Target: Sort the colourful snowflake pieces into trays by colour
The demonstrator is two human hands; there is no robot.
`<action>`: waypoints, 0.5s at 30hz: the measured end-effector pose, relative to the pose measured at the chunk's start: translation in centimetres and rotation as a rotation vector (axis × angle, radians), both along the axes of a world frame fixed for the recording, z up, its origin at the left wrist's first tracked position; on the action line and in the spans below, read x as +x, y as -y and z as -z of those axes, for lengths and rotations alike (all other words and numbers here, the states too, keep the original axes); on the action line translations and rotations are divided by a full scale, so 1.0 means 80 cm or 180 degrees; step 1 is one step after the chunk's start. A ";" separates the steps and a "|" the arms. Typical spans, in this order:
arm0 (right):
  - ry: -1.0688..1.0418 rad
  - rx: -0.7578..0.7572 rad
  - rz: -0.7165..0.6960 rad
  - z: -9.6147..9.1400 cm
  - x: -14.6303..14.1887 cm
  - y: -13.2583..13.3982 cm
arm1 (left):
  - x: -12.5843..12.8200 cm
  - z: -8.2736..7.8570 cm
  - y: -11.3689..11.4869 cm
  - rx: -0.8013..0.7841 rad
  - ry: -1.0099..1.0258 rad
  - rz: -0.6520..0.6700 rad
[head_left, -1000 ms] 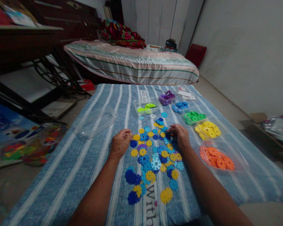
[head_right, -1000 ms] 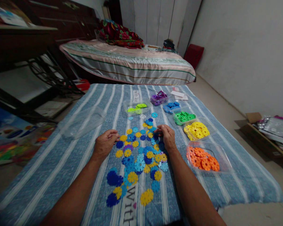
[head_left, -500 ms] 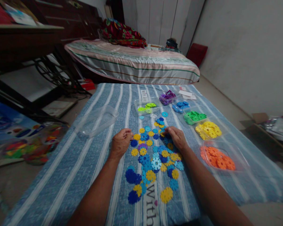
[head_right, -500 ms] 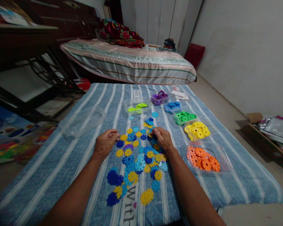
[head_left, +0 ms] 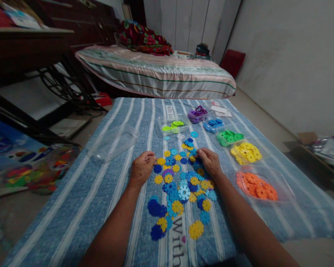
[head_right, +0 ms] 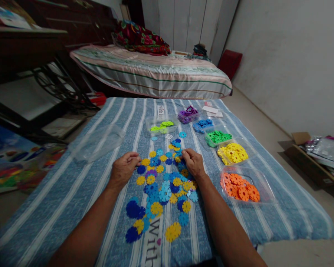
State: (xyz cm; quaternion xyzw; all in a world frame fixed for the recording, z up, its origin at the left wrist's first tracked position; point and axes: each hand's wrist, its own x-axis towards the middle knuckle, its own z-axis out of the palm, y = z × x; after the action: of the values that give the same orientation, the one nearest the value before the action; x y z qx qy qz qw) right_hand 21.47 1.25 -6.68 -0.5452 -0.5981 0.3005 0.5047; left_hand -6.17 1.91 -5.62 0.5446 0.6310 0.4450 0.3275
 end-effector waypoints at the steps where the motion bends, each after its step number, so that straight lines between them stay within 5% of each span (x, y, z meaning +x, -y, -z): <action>1: 0.0014 0.0013 0.0025 0.000 0.000 0.000 | 0.000 0.000 0.000 -0.0004 -0.0010 0.0003; 15: 0.0469 0.0598 -0.0423 0.003 -0.001 -0.005 | -0.001 0.002 -0.001 0.0023 -0.0003 0.0033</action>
State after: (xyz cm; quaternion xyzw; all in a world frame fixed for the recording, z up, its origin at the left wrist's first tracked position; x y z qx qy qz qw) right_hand 21.40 1.61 -6.88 -0.4753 -0.6938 0.2351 0.4873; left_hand -6.25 1.99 -5.76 0.5493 0.6266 0.4453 0.3275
